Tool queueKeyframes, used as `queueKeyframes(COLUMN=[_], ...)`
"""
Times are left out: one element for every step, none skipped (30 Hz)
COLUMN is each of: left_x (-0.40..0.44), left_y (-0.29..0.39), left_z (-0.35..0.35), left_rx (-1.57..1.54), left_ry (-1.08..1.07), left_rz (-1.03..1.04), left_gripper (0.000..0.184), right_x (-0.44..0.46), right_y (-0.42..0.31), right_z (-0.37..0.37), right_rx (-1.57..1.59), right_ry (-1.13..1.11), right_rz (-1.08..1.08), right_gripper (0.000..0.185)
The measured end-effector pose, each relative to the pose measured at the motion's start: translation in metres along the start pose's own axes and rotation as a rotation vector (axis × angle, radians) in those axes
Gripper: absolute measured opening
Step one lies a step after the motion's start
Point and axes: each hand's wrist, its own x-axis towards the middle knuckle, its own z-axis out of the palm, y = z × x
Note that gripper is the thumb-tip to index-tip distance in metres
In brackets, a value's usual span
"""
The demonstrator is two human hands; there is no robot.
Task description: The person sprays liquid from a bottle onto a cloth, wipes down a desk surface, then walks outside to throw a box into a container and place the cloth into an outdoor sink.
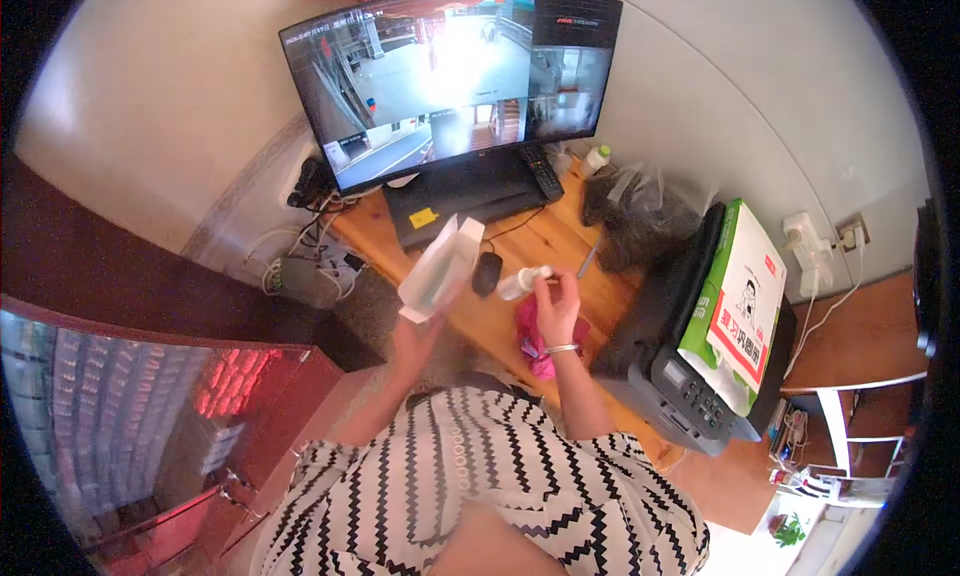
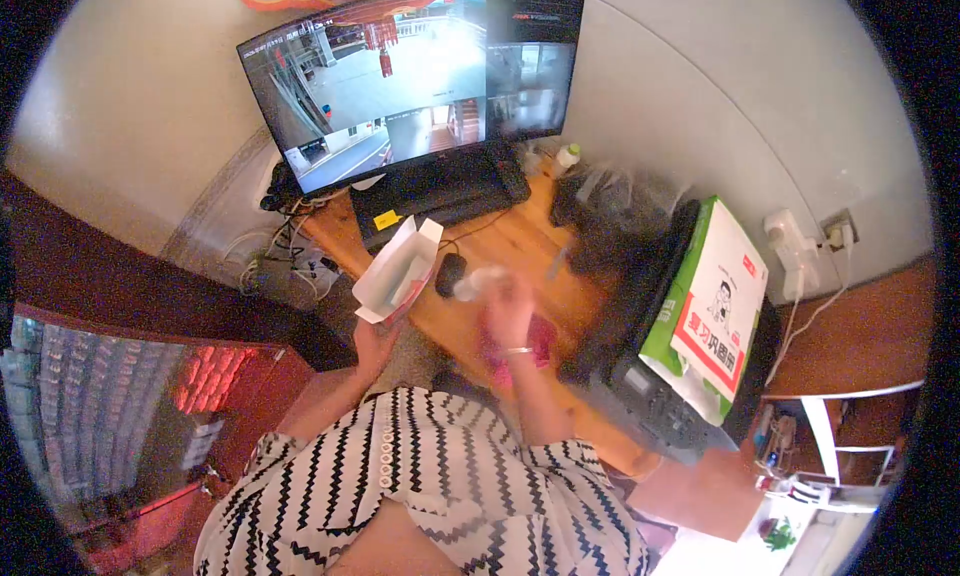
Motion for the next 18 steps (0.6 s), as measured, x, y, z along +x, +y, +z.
queueKeyframes(left_x=[0.008, 0.010, 0.011, 0.011, 0.007, 0.005, 0.004, -0.004, -0.016, -0.023, -0.032, -0.038, -0.041, -0.038, -0.031, -0.029, -0.026, -0.022], left_y=[0.013, -0.002, -0.028, -0.033, -0.037, -0.029, -0.024, -0.035, -0.053, -0.057, -0.060, -0.045, -0.027, -0.001, 0.031, 0.047, 0.043, 0.041], left_z=[-0.003, 0.002, 0.012, 0.016, 0.018, 0.015, 0.013, 0.014, 0.016, 0.012, 0.006, -0.007, -0.019, -0.026, -0.026, -0.026, -0.019, -0.011], left_rx=[-0.097, -0.082, -0.068, -0.053, 0.063, 0.180, 0.299, 0.275, 0.253, 0.232, 0.207, 0.180, 0.150, 0.154, 0.158, 0.167, 0.076, -0.016], left_ry=[-0.107, -0.090, -0.076, -0.060, -0.015, 0.033, 0.081, 0.050, 0.020, -0.010, -0.190, -0.367, -0.541, -0.462, -0.379, -0.290, -0.380, -0.469], left_rz=[-0.077, -0.028, 0.016, 0.062, 0.109, 0.157, 0.206, 0.068, -0.068, -0.207, -0.282, -0.358, -0.432, -0.163, 0.105, 0.366, 0.256, 0.145], left_gripper=[0.045, 0.051, 0.057, 0.063, 0.059, 0.056, 0.052, 0.054, 0.056, 0.059, 0.061, 0.064, 0.066, 0.068, 0.071, 0.073, 0.071, 0.069], right_x=[-0.009, -0.015, -0.022, -0.028, -0.034, -0.039, -0.042, -0.047, -0.051, -0.055, -0.059, -0.063, -0.066, -0.070, -0.073, -0.081, -0.085, -0.089], right_y=[0.001, 0.001, -0.018, -0.024, -0.029, -0.030, -0.026, -0.028, -0.033, -0.037, -0.033, -0.025, -0.022, -0.022, -0.024, -0.025, -0.025, -0.024], right_z=[0.001, 0.003, 0.003, 0.004, 0.003, 0.003, 0.004, 0.003, 0.003, 0.005, 0.006, 0.007, 0.008, 0.010, 0.012, 0.016, 0.019, 0.021], right_rx=[0.014, 0.028, -0.040, -0.060, -0.081, -0.102, -0.087, -0.069, -0.048, -0.028, -0.012, 0.004, 0.021, 0.035, 0.049, 0.067, 0.097, 0.127], right_ry=[-0.022, -0.045, -0.059, -0.068, -0.077, -0.088, -0.115, -0.127, -0.138, -0.151, -0.158, -0.168, -0.179, -0.200, -0.222, -0.250, -0.280, -0.308], right_rz=[-0.012, -0.023, 0.002, -0.054, -0.108, -0.163, -0.168, -0.121, -0.076, -0.029, -0.023, -0.020, -0.018, 0.023, 0.063, 0.106, 0.142, 0.177], right_gripper=[0.018, 0.018, 0.018, 0.018, 0.018, 0.017, 0.017, 0.016, 0.016, 0.016, 0.015, 0.015, 0.015, 0.015, 0.014, 0.014, 0.015, 0.015])
